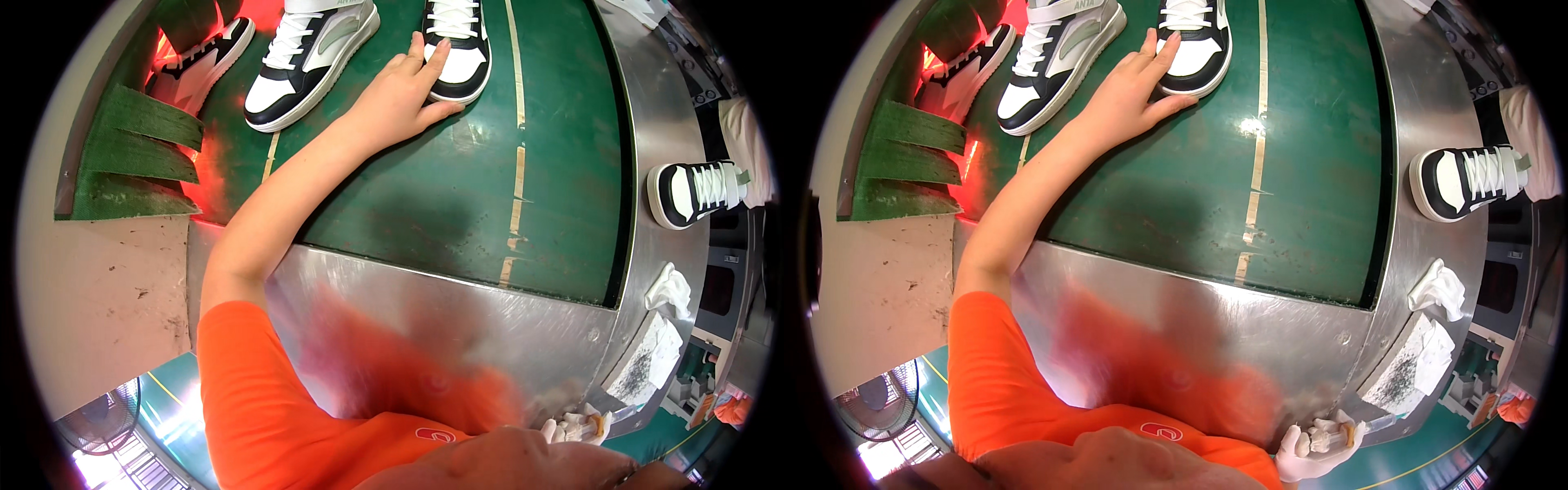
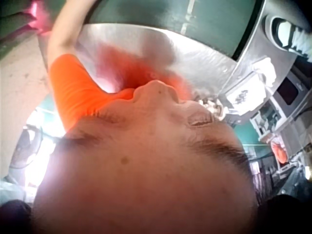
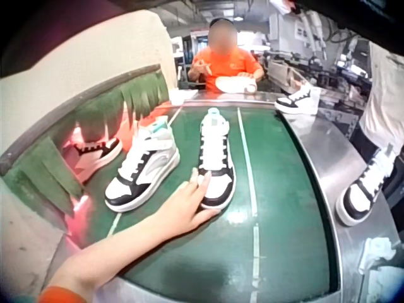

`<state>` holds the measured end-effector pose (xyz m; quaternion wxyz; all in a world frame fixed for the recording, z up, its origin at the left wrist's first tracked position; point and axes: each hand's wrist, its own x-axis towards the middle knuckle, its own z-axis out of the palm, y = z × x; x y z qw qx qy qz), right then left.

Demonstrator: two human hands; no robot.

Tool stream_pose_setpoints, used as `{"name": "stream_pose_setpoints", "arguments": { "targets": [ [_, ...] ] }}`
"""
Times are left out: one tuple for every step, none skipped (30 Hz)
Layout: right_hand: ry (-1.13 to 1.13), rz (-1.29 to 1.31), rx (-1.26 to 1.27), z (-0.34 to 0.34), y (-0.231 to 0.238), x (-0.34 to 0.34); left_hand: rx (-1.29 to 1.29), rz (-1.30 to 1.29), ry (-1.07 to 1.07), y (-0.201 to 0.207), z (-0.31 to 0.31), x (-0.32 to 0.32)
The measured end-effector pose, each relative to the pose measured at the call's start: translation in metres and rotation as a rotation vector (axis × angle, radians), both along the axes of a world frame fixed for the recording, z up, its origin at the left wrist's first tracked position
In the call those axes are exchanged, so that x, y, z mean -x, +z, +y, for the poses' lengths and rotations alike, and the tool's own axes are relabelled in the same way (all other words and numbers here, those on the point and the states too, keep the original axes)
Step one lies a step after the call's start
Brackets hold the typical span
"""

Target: The person applies glue to the sole and upper edges of a white and black high-top sneaker using a syringe. They rotate the shoe to access different areas, including the heel and toe, and place the shoe on a metal table after treatment. The process is repeated for multiple sneakers in a factory setting.

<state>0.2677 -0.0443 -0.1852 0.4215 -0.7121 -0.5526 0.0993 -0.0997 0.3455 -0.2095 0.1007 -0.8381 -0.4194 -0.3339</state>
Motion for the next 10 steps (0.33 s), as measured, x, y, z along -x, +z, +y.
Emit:
{"name": "stream_pose_setpoints", "arguments": {
  "targets": [
    [-0.016,0.039,0.02,-0.003,-0.003,-0.002,-0.004,-0.003,0.009,-0.001,0.0,-0.003],
    [-0.033,0.079,0.04,-0.007,-0.007,-0.006,-0.009,-0.005,0.018,-0.002,0.001,-0.007],
    [-0.053,0.117,0.059,-0.008,-0.007,-0.006,-0.013,-0.009,0.023,-0.002,0.001,-0.011],
    [-0.038,0.077,0.053,-0.007,-0.006,-0.005,-0.037,-0.002,0.022,-0.001,0.002,-0.014],
    [-0.023,0.038,0.047,-0.004,-0.004,-0.004,-0.028,0.024,-0.001,0.0,0.003,-0.012],
    [-0.012,0.002,0.039,-0.001,-0.002,-0.001,-0.021,0.053,-0.028,0.002,0.006,-0.008],
    [0.026,0.006,0.051,-0.002,0.0,-0.004,-0.014,0.082,-0.056,0.004,0.008,-0.003],
    [0.063,0.01,0.062,-0.003,0.001,-0.01,0.022,0.105,-0.087,0.008,0.009,0.002],
    [0.102,0.016,0.077,-0.005,0.001,-0.012,0.034,0.141,-0.084,0.009,0.011,0.006],
    [0.059,0.091,0.06,-0.006,-0.003,-0.006,0.046,0.177,-0.081,0.01,0.013,0.007]
  ]
}}
